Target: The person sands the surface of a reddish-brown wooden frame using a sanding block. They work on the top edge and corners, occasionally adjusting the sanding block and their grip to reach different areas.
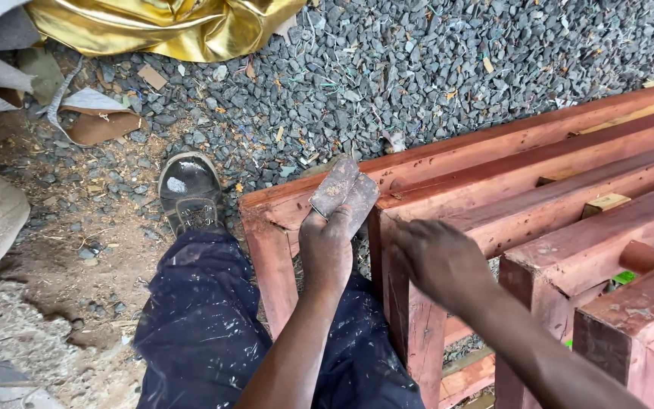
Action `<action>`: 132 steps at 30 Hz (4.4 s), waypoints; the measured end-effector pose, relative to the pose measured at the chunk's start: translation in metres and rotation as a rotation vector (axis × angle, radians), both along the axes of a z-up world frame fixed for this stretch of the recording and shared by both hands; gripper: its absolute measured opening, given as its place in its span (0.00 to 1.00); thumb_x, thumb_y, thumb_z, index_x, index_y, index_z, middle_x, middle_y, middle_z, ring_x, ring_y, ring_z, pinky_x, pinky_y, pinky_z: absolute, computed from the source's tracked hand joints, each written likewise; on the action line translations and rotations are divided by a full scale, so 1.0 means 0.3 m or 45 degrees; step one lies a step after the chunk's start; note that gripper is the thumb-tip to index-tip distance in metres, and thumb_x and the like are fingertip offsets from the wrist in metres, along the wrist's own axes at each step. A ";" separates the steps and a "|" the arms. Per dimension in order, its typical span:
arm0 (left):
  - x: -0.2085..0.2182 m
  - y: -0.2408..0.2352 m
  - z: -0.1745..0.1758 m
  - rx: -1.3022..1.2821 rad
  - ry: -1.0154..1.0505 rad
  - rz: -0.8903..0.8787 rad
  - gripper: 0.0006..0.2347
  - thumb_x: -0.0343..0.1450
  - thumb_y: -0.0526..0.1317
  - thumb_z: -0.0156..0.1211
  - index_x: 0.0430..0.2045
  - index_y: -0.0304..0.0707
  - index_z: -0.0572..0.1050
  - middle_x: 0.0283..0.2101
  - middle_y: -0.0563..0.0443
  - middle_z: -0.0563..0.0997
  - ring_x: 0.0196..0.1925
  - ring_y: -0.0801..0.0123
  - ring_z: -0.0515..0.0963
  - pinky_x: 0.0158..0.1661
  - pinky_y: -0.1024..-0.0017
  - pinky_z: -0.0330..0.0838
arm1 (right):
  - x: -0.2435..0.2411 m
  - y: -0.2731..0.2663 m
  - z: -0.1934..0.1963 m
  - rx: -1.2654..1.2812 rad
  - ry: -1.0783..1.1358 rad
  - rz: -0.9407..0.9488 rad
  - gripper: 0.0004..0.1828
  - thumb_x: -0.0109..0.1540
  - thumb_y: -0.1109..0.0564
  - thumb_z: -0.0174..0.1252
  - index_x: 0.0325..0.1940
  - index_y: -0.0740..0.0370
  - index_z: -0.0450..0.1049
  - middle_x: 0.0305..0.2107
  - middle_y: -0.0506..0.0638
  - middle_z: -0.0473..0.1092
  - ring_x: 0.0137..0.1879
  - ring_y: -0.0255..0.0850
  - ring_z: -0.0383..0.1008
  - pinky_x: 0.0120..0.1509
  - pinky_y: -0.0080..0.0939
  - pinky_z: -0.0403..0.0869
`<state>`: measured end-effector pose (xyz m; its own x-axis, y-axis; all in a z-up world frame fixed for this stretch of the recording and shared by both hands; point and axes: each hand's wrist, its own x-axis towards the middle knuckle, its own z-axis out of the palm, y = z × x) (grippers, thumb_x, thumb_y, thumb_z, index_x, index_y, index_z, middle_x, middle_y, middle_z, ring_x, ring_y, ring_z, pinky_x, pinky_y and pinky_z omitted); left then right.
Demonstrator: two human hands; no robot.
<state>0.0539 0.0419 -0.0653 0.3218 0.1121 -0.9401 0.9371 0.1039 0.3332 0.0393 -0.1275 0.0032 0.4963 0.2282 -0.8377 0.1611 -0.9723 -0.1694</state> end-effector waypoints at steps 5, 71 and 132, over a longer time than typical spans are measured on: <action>-0.006 0.002 0.008 -0.019 0.030 -0.057 0.15 0.66 0.44 0.53 0.38 0.36 0.83 0.39 0.55 0.87 0.43 0.72 0.82 0.44 0.69 0.74 | -0.192 -0.017 0.117 0.021 -0.411 0.410 0.43 0.58 0.63 0.31 0.81 0.54 0.41 0.77 0.48 0.41 0.81 0.44 0.38 0.84 0.48 0.40; -0.149 -0.126 0.016 -0.552 0.483 0.114 0.12 0.65 0.35 0.69 0.40 0.34 0.83 0.42 0.47 0.88 0.43 0.70 0.84 0.50 0.70 0.75 | -0.642 0.111 0.047 0.175 -0.843 -0.699 0.24 0.68 0.59 0.50 0.68 0.68 0.66 0.65 0.56 0.67 0.73 0.51 0.65 0.76 0.58 0.61; -0.122 -0.118 0.020 -0.578 0.403 0.335 0.20 0.73 0.52 0.60 0.44 0.28 0.78 0.39 0.42 0.80 0.44 0.60 0.80 0.56 0.55 0.76 | -0.020 -0.221 0.065 -0.316 -0.191 -0.475 0.23 0.60 0.38 0.57 0.60 0.31 0.77 0.50 0.43 0.79 0.60 0.42 0.78 0.65 0.47 0.73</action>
<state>0.0172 0.0065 -0.0592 0.0353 -0.2842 -0.9581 0.9070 0.4117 -0.0886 0.0334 -0.1939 0.0228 0.6259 -0.1870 -0.7571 -0.2021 -0.9766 0.0742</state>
